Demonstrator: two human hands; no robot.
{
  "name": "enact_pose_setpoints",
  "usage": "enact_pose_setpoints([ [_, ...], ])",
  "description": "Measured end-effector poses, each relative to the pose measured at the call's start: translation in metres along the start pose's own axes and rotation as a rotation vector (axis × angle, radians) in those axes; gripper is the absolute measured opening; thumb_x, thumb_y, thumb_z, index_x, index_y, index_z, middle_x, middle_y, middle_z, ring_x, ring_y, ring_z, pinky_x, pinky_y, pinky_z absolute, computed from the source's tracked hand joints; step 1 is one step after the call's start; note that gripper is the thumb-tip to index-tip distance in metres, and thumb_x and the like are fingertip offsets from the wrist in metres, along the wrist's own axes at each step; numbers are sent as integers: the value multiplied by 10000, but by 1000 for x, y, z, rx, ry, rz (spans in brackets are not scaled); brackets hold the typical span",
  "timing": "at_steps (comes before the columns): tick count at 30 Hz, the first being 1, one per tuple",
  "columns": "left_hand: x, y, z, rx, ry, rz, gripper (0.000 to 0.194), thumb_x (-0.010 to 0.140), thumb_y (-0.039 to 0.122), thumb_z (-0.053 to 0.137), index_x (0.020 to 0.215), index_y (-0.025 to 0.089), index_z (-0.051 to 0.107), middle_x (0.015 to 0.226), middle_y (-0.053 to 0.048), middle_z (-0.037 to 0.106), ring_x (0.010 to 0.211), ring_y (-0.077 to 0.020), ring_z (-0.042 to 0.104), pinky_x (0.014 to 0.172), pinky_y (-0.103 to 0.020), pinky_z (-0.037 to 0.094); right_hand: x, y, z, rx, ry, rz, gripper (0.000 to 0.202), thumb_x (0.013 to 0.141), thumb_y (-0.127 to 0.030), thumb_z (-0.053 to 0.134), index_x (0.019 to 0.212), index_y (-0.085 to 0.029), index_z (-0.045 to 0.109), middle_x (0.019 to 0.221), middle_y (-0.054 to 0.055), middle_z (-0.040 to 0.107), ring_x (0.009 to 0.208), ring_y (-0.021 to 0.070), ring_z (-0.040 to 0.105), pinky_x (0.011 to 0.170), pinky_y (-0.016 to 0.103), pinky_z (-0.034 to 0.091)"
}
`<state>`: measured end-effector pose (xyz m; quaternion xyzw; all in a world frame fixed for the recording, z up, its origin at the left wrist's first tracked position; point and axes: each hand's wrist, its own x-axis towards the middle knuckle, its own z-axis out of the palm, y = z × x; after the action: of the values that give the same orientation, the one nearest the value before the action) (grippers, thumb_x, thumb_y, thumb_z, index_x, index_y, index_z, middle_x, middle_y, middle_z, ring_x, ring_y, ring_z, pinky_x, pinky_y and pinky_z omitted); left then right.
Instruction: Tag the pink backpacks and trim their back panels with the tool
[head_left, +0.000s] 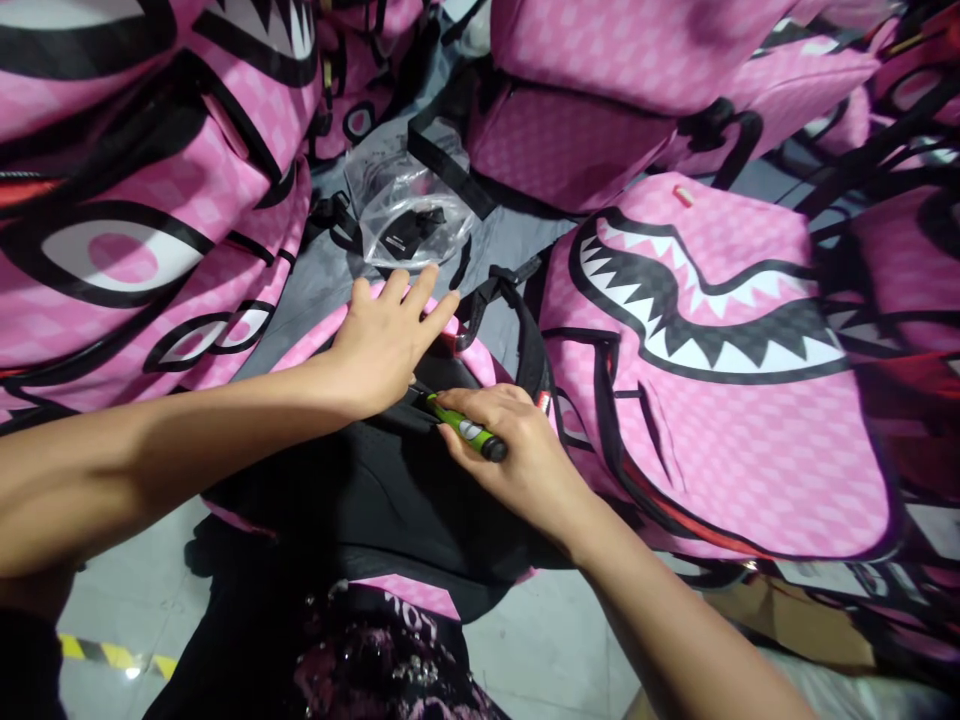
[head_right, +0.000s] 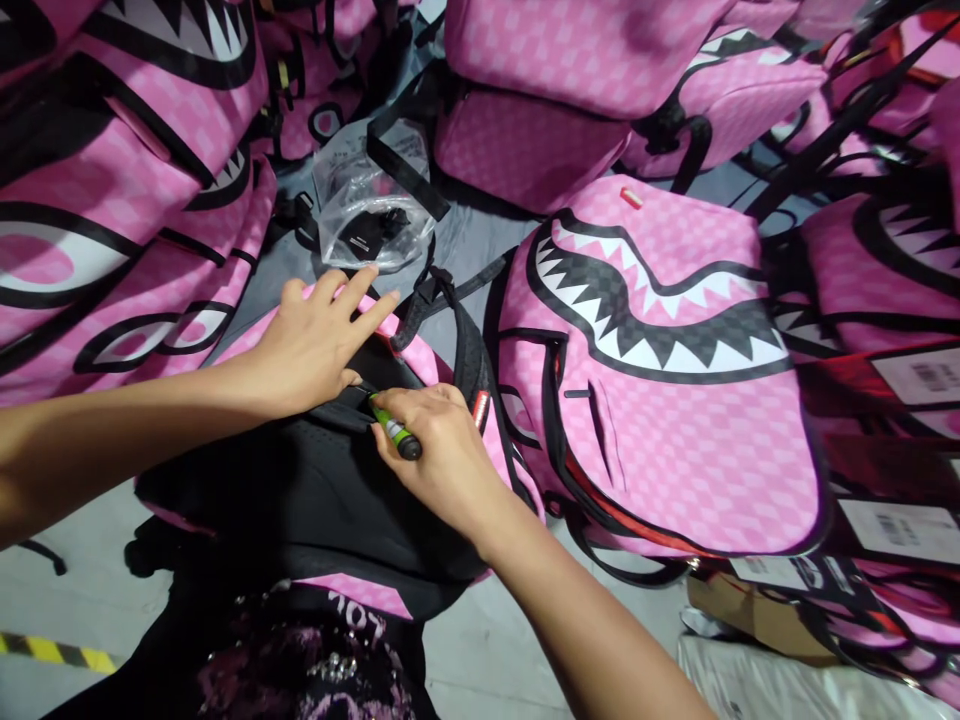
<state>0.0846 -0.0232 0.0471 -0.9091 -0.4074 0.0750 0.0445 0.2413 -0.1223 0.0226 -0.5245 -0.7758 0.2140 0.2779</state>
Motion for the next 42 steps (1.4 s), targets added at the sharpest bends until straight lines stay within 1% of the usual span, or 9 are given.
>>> enact_pose_setpoints([
  [5,1,-1,0,-30,-4,-8,851,831,331,683,1542,243,224,1626,-138,162,1360,-365,313,1038,-493,326,-2,-7,4,22,50,97,184,840,-161,628,1007,-223,671,1015,15,764,879,188,716,847,369,504],
  [10,1,-4,0,-48,-5,19,779,871,304,624,1540,228,233,1617,-146,184,1351,-370,331,1036,-502,328,-3,-15,15,42,159,170,162,830,-174,655,982,-225,682,999,12,767,875,187,709,840,361,495],
  [15,-1,-3,0,-88,0,3,789,876,332,627,1547,258,219,1617,-126,186,1367,-373,314,1055,-497,304,-1,-26,22,-40,224,237,111,838,-214,669,947,-221,687,927,10,764,819,191,685,829,372,459],
  [18,-1,-2,0,-81,10,-10,768,876,316,625,1541,252,245,1613,-128,203,1360,-370,327,1044,-493,317,0,-33,27,-162,261,253,53,839,-232,668,882,-204,682,809,11,743,732,190,657,811,384,433],
  [20,-2,-1,0,-64,21,-13,742,879,294,613,1533,235,268,1607,-136,218,1343,-362,350,1024,-489,338,0,-36,31,-178,310,270,41,837,-233,673,860,-199,675,772,2,729,704,177,646,821,386,423],
  [24,-3,0,1,-33,47,-22,704,888,257,580,1527,221,287,1599,-142,245,1319,-352,379,988,-484,371,-2,-39,38,-179,379,293,26,846,-231,660,835,-207,663,782,-10,721,762,175,652,890,407,401],
  [27,-3,0,2,-36,49,-24,683,901,242,548,1529,233,279,1608,-129,239,1320,-338,380,990,-479,372,-4,-38,42,-175,432,315,41,850,-242,656,838,-206,668,819,11,716,807,190,655,868,405,418],
  [34,-3,-3,3,-77,53,-13,672,903,232,544,1525,223,292,1602,-139,252,1337,-339,370,993,-478,367,-5,-38,51,-88,484,394,56,867,-263,634,859,-223,672,869,46,729,855,226,664,849,421,459],
  [42,-3,-4,6,-83,59,-23,687,902,278,575,1526,249,288,1590,-128,262,1320,-335,376,1008,-476,343,-2,-39,46,-66,437,408,57,867,-261,636,850,-223,674,848,34,729,827,215,660,853,419,456],
])
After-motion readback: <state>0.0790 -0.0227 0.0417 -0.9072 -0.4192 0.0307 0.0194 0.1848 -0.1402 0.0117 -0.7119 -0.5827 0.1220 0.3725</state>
